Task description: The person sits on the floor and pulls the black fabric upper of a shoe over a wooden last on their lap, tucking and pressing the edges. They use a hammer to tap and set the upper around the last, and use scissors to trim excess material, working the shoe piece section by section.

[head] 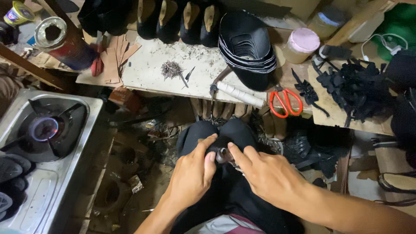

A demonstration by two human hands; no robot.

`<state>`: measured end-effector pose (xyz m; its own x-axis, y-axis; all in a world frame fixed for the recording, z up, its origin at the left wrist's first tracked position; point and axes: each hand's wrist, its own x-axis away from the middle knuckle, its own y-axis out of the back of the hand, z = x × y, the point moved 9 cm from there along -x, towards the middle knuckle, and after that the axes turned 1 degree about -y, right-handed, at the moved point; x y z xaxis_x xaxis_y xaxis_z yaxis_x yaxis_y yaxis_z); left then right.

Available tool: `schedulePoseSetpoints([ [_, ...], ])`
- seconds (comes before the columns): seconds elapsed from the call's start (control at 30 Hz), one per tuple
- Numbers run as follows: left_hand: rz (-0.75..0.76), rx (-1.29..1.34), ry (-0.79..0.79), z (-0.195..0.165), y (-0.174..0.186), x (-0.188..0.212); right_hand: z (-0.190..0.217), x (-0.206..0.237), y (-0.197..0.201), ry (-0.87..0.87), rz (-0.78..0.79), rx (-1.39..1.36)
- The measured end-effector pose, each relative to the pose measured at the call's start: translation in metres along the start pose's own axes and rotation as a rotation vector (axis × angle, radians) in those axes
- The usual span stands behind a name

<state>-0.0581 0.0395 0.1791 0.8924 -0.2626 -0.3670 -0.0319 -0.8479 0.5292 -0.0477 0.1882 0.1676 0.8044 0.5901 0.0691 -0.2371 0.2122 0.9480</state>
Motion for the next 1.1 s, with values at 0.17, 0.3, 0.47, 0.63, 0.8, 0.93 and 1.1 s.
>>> schedulePoseSetpoints([
  [0.17,0.223,0.154,0.409,0.028,-0.008,0.006,0.014,-0.009,-0.014,0.043,-0.203,-0.024],
  [0.3,0.085,0.013,0.232,0.012,-0.004,0.003,0.009,-0.001,-0.006,-0.007,-0.166,-0.225],
  [0.47,0.035,-0.004,0.111,0.000,-0.008,0.003,-0.001,0.011,-0.011,-0.071,0.040,-0.152],
  [0.63,0.243,0.140,0.493,0.035,-0.015,0.013,0.013,-0.003,-0.025,0.025,-0.165,0.032],
  [0.8,0.083,0.071,0.158,0.011,0.000,0.006,0.012,-0.002,-0.023,-0.005,-0.181,-0.220],
  [0.93,0.075,0.030,0.149,0.005,-0.005,0.008,0.008,0.009,-0.029,-0.061,0.049,-0.310],
  [1.1,0.337,0.053,0.688,0.040,-0.019,0.027,0.015,0.001,-0.038,-0.079,-0.084,-0.091],
])
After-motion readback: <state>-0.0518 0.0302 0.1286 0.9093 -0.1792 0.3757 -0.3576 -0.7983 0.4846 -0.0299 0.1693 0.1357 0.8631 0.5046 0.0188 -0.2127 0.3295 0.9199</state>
